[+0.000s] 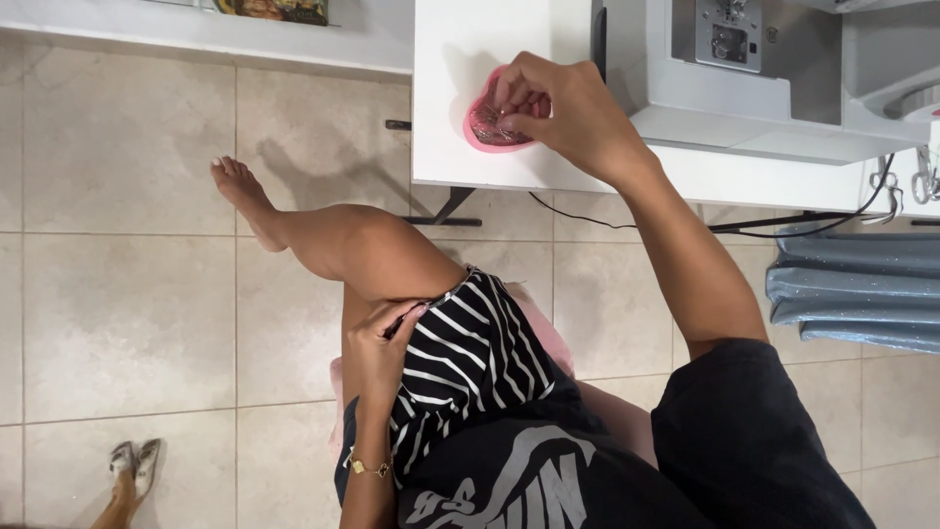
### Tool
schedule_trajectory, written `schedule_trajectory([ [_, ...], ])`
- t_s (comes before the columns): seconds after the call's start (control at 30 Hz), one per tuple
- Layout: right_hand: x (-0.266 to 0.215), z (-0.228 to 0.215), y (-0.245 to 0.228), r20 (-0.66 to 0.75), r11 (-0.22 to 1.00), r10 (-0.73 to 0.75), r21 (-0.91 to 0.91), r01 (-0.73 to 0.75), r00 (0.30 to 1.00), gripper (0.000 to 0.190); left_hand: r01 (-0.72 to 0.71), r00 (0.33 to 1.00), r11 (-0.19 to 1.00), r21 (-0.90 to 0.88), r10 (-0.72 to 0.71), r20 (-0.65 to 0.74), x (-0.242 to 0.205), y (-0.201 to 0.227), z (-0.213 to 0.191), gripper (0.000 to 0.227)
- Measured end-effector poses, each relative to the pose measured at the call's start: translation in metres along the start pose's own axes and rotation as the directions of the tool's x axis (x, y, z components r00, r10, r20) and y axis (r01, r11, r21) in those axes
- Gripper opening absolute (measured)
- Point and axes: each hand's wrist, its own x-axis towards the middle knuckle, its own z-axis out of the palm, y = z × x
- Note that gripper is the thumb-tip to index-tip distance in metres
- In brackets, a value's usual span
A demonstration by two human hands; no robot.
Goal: The person is pinning a black and white striped fabric to prepare it for sewing, using pins from a heart-shaped holder.
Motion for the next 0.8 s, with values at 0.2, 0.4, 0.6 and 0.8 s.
schedule_trajectory([
  [0.2,-0.003,0.002,0.001,-0.088,0.996,-0.023,0.081,0.03,0.996,0.017,-0.027,0.999,1.0,-0.008,0.027,-0.017,-0.002,-0.01,0.004,0.012],
  [0.4,-0.007,0.002,0.004,-0.134,0.994,-0.031,0.098,0.044,0.99,0.013,-0.037,0.999,0.999,0.002,0.037,-0.023,0.0,-0.008,0.003,0.011],
  [0.6,-0.028,-0.006,0.001,-0.25,0.98,-0.197,-0.077,0.184,0.948,0.011,-0.018,1.0,1.0,0.007,0.018,-0.009,0.002,0.004,-0.001,0.009],
  [0.8,-0.069,-0.003,0.028,-0.152,0.92,-0.141,-0.384,0.072,0.978,0.005,0.029,0.999,0.999,0.031,-0.03,0.016,0.002,0.015,-0.006,0.011],
])
